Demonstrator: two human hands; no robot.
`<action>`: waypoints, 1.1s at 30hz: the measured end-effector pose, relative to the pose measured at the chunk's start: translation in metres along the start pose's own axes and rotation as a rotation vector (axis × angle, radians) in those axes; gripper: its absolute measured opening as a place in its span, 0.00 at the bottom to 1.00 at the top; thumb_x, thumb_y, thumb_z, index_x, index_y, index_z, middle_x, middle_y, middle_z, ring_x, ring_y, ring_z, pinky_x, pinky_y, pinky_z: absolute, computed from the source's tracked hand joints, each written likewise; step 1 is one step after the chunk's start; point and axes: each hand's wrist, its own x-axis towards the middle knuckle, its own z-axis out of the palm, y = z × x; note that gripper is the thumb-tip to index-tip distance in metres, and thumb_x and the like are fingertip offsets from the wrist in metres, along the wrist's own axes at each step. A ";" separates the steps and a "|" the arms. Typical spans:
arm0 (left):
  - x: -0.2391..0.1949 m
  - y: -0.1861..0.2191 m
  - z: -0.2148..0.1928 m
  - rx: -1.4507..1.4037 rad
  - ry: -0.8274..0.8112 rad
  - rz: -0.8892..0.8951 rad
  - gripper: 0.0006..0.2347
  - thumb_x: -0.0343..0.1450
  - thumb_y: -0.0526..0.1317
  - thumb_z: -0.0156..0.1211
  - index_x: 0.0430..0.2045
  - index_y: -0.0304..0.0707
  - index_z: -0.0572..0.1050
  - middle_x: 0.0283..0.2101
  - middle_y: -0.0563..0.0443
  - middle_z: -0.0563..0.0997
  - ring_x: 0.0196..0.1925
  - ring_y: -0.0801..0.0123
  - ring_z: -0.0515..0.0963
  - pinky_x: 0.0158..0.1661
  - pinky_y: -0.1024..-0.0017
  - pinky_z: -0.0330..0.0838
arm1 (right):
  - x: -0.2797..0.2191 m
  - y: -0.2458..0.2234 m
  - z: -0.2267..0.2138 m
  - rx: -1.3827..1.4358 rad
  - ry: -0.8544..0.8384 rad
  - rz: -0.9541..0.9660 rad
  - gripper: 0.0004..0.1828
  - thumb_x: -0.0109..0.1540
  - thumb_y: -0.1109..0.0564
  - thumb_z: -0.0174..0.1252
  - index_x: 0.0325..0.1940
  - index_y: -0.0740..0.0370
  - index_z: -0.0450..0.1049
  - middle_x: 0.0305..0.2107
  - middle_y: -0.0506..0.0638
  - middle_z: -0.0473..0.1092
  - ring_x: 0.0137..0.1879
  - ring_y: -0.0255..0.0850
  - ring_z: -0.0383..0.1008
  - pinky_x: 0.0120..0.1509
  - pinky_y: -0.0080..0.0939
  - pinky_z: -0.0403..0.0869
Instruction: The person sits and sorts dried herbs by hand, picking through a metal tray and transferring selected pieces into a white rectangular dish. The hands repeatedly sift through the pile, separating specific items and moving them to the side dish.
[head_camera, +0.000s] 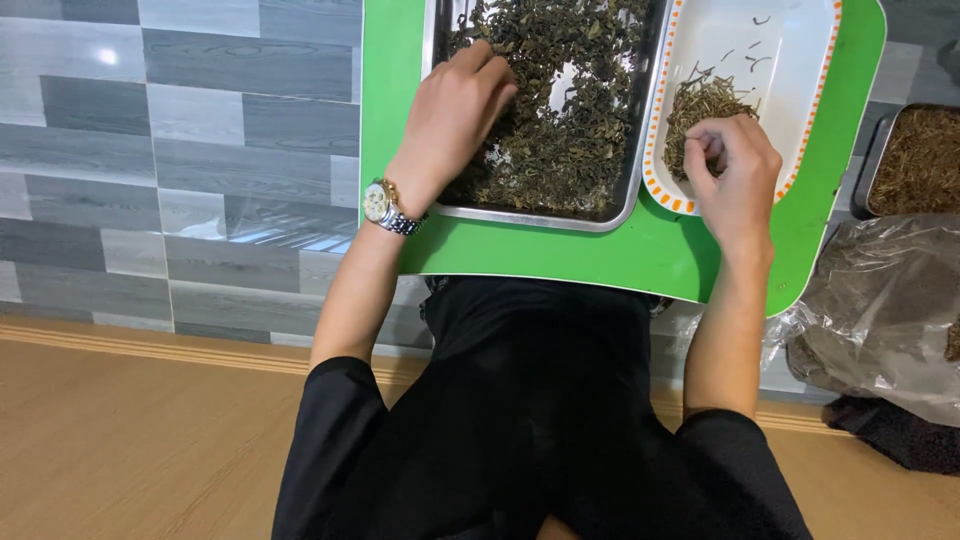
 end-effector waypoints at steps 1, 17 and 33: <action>-0.001 0.004 0.002 0.002 -0.001 0.001 0.05 0.74 0.34 0.63 0.32 0.32 0.74 0.35 0.44 0.73 0.32 0.50 0.77 0.30 0.56 0.74 | 0.000 0.000 0.001 0.002 0.002 0.000 0.07 0.68 0.75 0.59 0.46 0.71 0.77 0.33 0.56 0.67 0.36 0.43 0.64 0.40 0.42 0.64; 0.002 0.035 0.082 0.188 -0.129 0.073 0.09 0.64 0.33 0.70 0.30 0.32 0.75 0.40 0.45 0.76 0.39 0.58 0.75 0.32 0.64 0.73 | 0.002 -0.004 0.003 0.004 -0.008 -0.019 0.05 0.70 0.73 0.59 0.45 0.69 0.76 0.33 0.55 0.70 0.39 0.44 0.66 0.44 0.43 0.66; -0.004 0.035 0.031 -0.097 -0.060 0.046 0.05 0.70 0.27 0.62 0.31 0.35 0.72 0.31 0.49 0.75 0.29 0.61 0.76 0.28 0.67 0.74 | 0.028 -0.038 0.025 -0.052 -0.017 -0.222 0.03 0.68 0.68 0.66 0.44 0.65 0.79 0.31 0.53 0.74 0.38 0.42 0.71 0.46 0.40 0.71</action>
